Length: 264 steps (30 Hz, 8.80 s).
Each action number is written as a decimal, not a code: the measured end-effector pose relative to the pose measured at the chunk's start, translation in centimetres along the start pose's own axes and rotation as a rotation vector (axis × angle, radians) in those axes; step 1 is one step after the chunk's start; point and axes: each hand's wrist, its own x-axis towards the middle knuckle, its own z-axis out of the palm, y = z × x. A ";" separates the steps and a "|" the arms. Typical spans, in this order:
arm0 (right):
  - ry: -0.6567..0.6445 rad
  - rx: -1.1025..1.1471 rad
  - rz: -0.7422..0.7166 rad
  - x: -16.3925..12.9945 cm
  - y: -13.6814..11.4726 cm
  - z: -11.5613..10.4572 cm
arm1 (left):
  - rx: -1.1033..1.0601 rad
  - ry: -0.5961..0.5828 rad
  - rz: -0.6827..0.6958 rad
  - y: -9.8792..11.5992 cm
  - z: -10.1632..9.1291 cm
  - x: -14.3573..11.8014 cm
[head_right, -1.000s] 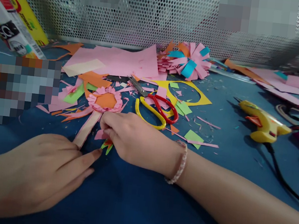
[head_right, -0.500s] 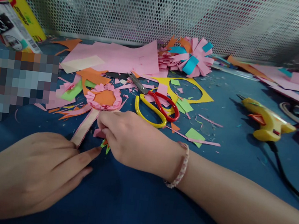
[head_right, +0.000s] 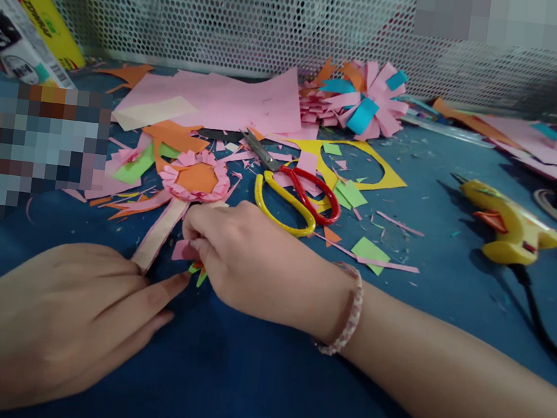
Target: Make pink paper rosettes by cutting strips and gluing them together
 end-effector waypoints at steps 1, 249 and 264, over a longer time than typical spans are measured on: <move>0.002 -0.010 -0.003 0.0 0.0 0.0 | -0.033 0.041 -0.016 0.0 -0.1 -0.1; -0.110 0.166 0.269 -0.9 1.6 -2.1 | -0.424 -0.047 -0.295 -3.9 0.3 2.1; -0.195 0.264 0.384 -0.6 0.9 -2.4 | -0.427 -0.013 -0.280 -4.0 0.7 2.0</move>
